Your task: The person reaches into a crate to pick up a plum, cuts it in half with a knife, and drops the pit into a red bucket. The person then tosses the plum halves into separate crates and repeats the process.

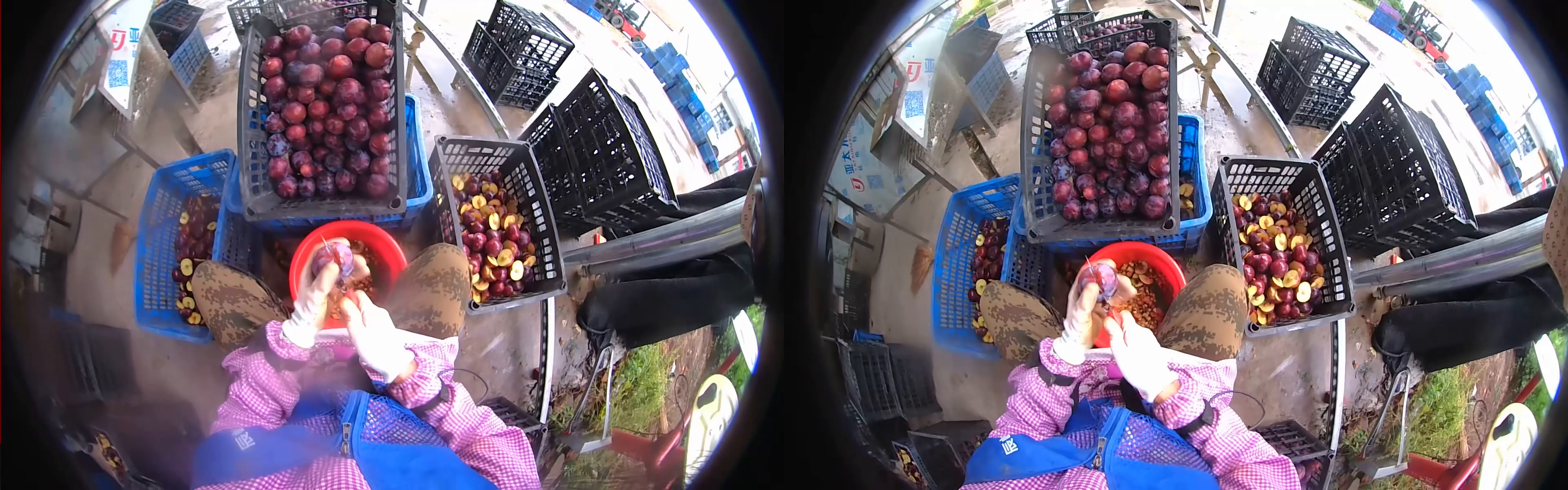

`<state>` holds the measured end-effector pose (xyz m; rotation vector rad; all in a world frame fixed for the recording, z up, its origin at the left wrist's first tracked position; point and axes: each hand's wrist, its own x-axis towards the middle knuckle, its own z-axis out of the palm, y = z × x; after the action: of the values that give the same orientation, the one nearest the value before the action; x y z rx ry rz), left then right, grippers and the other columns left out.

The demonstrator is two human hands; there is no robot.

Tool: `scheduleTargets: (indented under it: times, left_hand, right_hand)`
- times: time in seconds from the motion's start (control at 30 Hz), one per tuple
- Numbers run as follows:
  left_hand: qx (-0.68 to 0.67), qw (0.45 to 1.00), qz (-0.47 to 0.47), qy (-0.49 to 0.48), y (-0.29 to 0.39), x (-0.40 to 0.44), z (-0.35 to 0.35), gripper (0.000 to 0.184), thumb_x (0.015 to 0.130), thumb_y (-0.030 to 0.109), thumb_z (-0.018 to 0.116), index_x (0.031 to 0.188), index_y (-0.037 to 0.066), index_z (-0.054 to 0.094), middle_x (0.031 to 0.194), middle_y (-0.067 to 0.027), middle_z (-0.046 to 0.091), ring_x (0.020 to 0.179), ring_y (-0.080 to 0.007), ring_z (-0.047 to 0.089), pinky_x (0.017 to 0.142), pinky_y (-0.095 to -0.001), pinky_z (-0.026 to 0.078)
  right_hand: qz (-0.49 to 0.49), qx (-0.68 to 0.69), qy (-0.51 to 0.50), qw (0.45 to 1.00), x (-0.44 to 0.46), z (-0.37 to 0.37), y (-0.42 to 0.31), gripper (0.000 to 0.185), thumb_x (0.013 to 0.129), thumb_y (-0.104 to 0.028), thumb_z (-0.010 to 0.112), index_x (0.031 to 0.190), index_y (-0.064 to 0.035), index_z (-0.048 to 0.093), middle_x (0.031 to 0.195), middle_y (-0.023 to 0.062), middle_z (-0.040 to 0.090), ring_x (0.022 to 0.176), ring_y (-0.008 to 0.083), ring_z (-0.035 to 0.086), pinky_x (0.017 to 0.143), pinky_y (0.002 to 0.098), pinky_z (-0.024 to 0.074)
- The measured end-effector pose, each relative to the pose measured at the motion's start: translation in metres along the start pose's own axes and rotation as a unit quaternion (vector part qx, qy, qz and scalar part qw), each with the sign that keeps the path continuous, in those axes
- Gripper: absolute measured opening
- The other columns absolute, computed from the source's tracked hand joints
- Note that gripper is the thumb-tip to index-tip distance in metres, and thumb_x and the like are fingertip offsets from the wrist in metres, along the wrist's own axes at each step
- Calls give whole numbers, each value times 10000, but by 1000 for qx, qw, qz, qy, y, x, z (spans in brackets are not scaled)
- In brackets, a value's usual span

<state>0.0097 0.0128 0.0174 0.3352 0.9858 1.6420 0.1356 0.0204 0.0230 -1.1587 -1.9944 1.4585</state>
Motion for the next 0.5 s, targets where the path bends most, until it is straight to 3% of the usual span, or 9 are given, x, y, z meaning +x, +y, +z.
scheduleTargets:
  times: [0.07, 0.13, 0.2, 0.27, 0.33, 0.37, 0.4, 0.47, 0.5]
  left_hand:
    - [198, 962, 182, -41, 7, 4, -4, 541, 853, 534, 558, 1125, 69, 527, 782, -54, 622, 739, -197, 617, 843, -396, 497]
    - [186, 964, 184, -46, -1, 6, -3, 505, 883, 521, 511, 1112, 72, 537, 767, -52, 616, 700, -199, 608, 842, -393, 505]
    - [-125, 991, -16, 33, -11, 6, 2, 506, 891, 528, 487, 1111, 75, 537, 760, -59, 616, 685, -197, 607, 844, -404, 509]
    - [-174, 984, -35, -7, -13, 6, -9, 468, 887, 468, 545, 1145, 78, 536, 834, -62, 649, 784, -213, 637, 814, -389, 518]
    - [-100, 994, -29, -31, -9, 3, -7, 578, 867, 581, 491, 1152, 79, 524, 837, -76, 632, 807, -231, 622, 901, -425, 483]
    - [-14, 1000, 22, -12, -4, -2, -3, 621, 851, 584, 519, 1206, 76, 478, 891, -90, 632, 883, -245, 617, 913, -415, 469]
    - [153, 978, 141, -32, 1, 3, -3, 615, 852, 554, 549, 1214, 68, 441, 908, -97, 628, 900, -245, 616, 907, -399, 464]
    - [212, 954, 200, -68, 2, 9, -14, 587, 857, 522, 570, 1195, 63, 430, 878, -100, 624, 887, -236, 612, 894, -376, 464]
    - [172, 968, 176, -54, -1, 9, -13, 575, 861, 530, 556, 1176, 61, 447, 845, -94, 624, 856, -236, 615, 890, -384, 467]
  right_hand:
    - [-4, 96, -44, 994, -4, -4, -11, 296, 928, -250, 479, 1061, 12, 520, 810, 234, 616, 772, 393, 611, 664, 430, 470]
    - [-27, 67, 1, 997, 0, 16, 9, 298, 924, -248, 487, 1059, 14, 529, 798, 233, 615, 749, 385, 615, 658, 431, 475]
    - [-13, -92, 32, 995, 9, 23, 18, 294, 919, -239, 495, 1059, 16, 538, 786, 234, 616, 728, 386, 615, 650, 433, 480]
    - [4, -102, 15, 995, 9, 22, 23, 297, 918, -232, 496, 1069, 21, 539, 771, 229, 618, 715, 395, 613, 646, 430, 487]
    - [-19, -16, 29, 999, 5, 17, 19, 372, 933, -337, 453, 1046, 9, 527, 754, 237, 618, 723, 398, 612, 653, 468, 476]
    - [-5, 74, 1, 997, 3, 7, 7, 355, 934, -323, 455, 1058, 3, 523, 794, 253, 617, 754, 413, 606, 671, 463, 471]
    - [-5, 73, 1, 997, 2, 5, 3, 355, 934, -323, 455, 1058, 3, 523, 794, 253, 617, 754, 413, 606, 671, 463, 471]
    - [6, 76, -11, 997, -2, 8, -1, 273, 922, -210, 499, 1043, 30, 546, 931, 251, 615, 879, 381, 613, 736, 408, 479]
    - [-6, 39, 15, 999, 0, 19, 7, 270, 921, -218, 496, 1032, 25, 538, 869, 245, 620, 822, 390, 616, 698, 420, 482]
